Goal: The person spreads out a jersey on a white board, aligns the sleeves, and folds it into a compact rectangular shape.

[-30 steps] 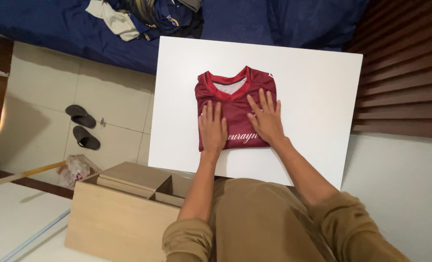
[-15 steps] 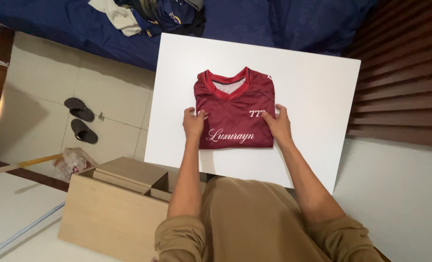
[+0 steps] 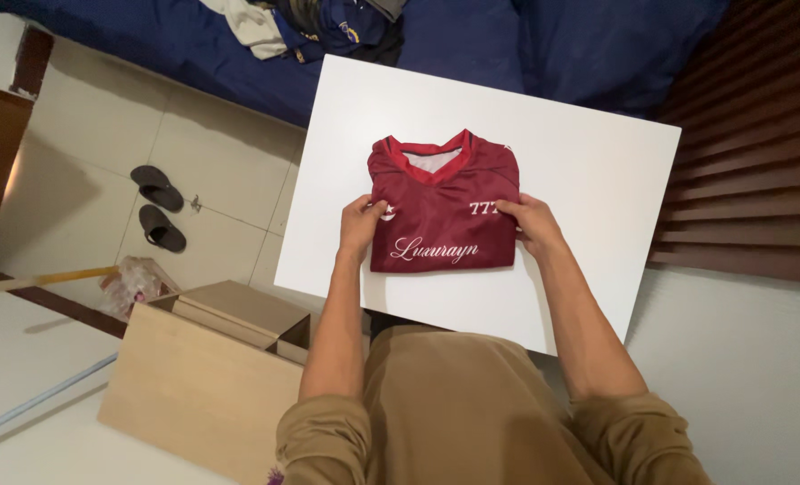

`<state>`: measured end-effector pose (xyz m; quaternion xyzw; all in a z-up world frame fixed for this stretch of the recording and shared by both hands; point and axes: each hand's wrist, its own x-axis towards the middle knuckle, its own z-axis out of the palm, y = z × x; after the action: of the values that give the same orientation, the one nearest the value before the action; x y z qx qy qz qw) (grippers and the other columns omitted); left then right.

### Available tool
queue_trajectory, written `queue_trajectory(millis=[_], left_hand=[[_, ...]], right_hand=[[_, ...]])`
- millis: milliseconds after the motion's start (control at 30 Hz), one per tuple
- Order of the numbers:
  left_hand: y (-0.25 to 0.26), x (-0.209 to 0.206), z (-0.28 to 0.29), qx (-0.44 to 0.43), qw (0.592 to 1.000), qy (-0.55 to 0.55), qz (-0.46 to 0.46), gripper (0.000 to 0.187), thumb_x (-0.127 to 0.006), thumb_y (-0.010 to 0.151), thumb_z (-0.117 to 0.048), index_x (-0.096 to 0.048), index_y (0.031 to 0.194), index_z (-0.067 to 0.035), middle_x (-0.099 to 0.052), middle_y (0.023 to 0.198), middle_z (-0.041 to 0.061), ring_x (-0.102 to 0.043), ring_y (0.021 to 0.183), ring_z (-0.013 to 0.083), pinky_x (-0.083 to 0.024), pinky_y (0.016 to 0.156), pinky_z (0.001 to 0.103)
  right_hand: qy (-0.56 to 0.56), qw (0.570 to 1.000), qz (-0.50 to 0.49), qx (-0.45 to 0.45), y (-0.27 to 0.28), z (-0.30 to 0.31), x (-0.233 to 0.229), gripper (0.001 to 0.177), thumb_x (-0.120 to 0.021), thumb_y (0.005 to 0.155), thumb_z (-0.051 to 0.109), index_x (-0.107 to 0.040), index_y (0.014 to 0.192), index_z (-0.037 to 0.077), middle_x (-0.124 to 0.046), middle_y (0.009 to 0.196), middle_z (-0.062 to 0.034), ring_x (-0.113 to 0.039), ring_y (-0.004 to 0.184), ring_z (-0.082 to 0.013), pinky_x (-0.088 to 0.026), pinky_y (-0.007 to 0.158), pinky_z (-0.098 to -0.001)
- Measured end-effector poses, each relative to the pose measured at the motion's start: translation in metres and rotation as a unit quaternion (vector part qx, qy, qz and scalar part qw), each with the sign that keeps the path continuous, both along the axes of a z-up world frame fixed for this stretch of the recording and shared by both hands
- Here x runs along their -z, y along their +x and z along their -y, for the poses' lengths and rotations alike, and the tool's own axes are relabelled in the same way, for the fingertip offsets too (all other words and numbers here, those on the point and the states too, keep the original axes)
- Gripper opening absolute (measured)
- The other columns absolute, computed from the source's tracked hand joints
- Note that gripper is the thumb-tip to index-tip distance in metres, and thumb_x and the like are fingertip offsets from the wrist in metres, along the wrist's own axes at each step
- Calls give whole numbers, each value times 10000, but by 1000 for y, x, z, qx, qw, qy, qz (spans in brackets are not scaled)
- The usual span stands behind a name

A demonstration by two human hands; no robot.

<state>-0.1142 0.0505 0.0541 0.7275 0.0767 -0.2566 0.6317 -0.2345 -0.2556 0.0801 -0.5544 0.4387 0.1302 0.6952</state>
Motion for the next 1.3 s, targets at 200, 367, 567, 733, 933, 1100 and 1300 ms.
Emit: queue_trajectory(millis=[200,367,567,733,933,1100,1300], left_hand=[[4,-30,-13,-37,998,-53,7,240,-669,945,-91,-730,1149,18,-757,949,48,-664,827,89,-529,749,252],[19,-65,-39,-57,996,-71,24,313,-652,946,-79,-689,1243,13,-762,951,59,-668,817,95,-540,750,251],[44,-95,-91,-78,988,-115,73,277,-680,936,-52,-706,1201,27,-751,948,44,-677,831,87,-545,757,249],[70,-140,-140,-98,984,-123,83,240,-682,931,-53,-733,1158,8,-737,927,21,-665,787,87,-545,671,249],[97,-194,-206,-115,974,-164,109,219,-680,941,-54,-726,1147,4,-733,921,22,-679,750,85,-563,616,248],[120,-226,-259,-123,967,-178,136,225,-670,941,-66,-720,1147,8,-737,920,32,-696,768,96,-585,632,262],[145,-245,-322,-130,954,-187,192,230,-679,948,-57,-720,1161,20,-748,970,41,-693,803,90,-575,672,252]], right_hand=[[-16,999,29,-12,14,-18,-35,429,-704,904,203,-627,1300,56,-703,1157,-98,-667,1070,-240,-541,942,-492],[-16,997,75,-24,36,-36,-60,423,-705,905,195,-624,1298,61,-695,1176,-82,-648,1099,-213,-536,956,-481],[-14,992,118,-44,75,-75,-100,427,-707,894,181,-623,1294,60,-693,1183,-81,-645,1101,-225,-546,946,-491],[-40,985,155,-71,115,-121,-142,398,-713,911,188,-643,1276,45,-696,1172,-87,-650,1094,-221,-548,953,-468],[-52,968,224,-101,164,-181,-181,348,-706,936,185,-660,1254,52,-699,1127,-68,-644,1011,-197,-545,908,-437],[-64,958,255,-118,197,-232,-215,308,-700,953,196,-668,1226,57,-702,1111,-48,-657,1000,-169,-529,878,-387],[-56,947,292,-119,223,-295,-241,295,-698,941,175,-667,1212,62,-702,1076,-39,-656,955,-170,-548,834,-368]])
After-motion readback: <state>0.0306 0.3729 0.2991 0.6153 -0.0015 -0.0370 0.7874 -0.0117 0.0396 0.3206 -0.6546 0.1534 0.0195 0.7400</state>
